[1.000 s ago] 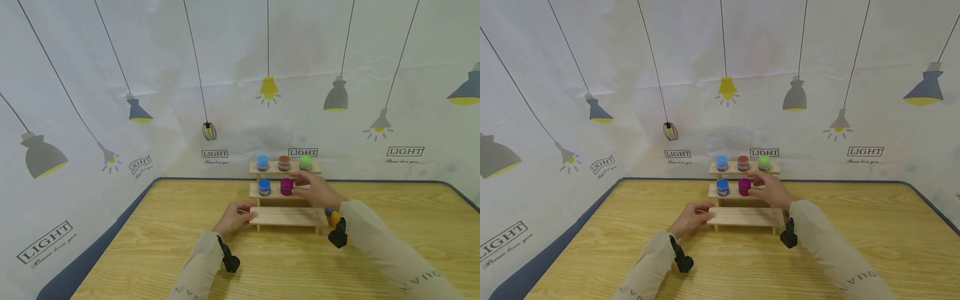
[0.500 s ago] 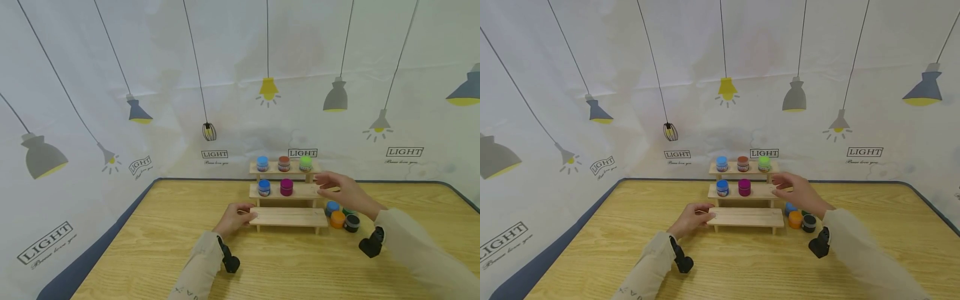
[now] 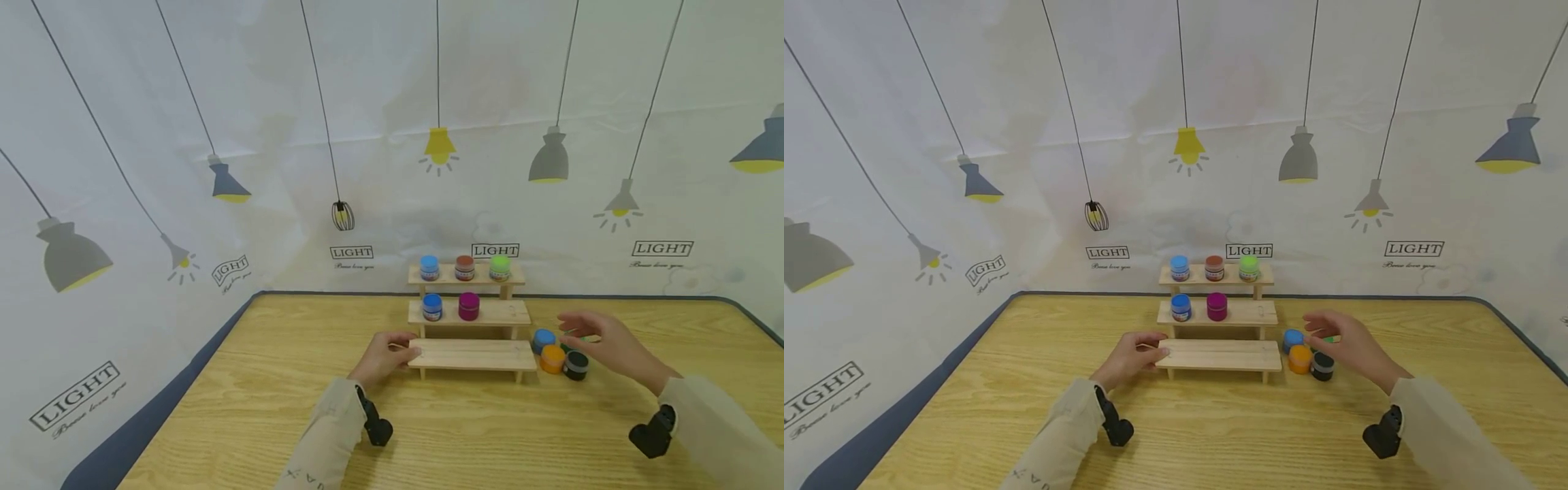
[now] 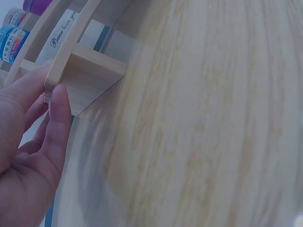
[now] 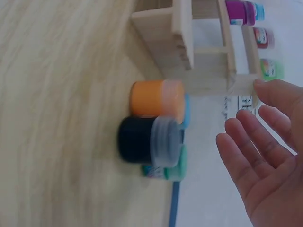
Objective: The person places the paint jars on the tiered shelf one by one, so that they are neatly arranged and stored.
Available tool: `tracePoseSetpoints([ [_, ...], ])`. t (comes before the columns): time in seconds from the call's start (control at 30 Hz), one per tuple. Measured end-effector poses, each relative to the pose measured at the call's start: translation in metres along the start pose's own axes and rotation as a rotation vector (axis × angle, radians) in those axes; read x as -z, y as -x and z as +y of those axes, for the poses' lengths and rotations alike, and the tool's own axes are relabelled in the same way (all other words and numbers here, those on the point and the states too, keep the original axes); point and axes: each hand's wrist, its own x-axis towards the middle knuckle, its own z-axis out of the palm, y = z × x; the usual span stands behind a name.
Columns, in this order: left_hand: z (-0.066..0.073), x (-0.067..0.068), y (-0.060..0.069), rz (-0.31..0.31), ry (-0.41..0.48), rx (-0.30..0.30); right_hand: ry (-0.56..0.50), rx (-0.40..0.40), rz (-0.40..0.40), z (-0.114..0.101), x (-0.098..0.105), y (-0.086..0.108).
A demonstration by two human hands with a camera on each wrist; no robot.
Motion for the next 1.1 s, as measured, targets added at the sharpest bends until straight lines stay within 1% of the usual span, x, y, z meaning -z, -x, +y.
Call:
tracePoseSetpoints([
  [0.17,-0.004,0.0,-0.004,-0.001,0.005,0.002,-0.003,-0.066,-0.012,0.014,-0.001,0.012],
  [0.3,-0.016,0.001,-0.013,0.004,0.021,0.006,0.006,-0.123,-0.011,0.023,-0.004,0.017],
  [0.4,-0.026,0.001,-0.019,0.012,0.024,0.011,-0.005,-0.151,-0.014,0.027,-0.007,0.02],
  [0.5,-0.03,0.0,-0.022,0.019,0.016,0.018,-0.036,-0.171,-0.032,0.03,-0.01,0.022],
  [0.67,-0.031,0.0,-0.023,0.021,0.01,0.019,-0.056,-0.212,-0.051,0.033,-0.014,0.023],
  [0.9,-0.031,0.0,-0.023,0.02,0.008,0.022,-0.078,-0.231,-0.093,0.036,-0.019,0.025],
  [1.1,-0.032,0.0,-0.023,0.021,0.002,0.028,-0.052,-0.206,-0.089,0.039,-0.021,0.025],
])
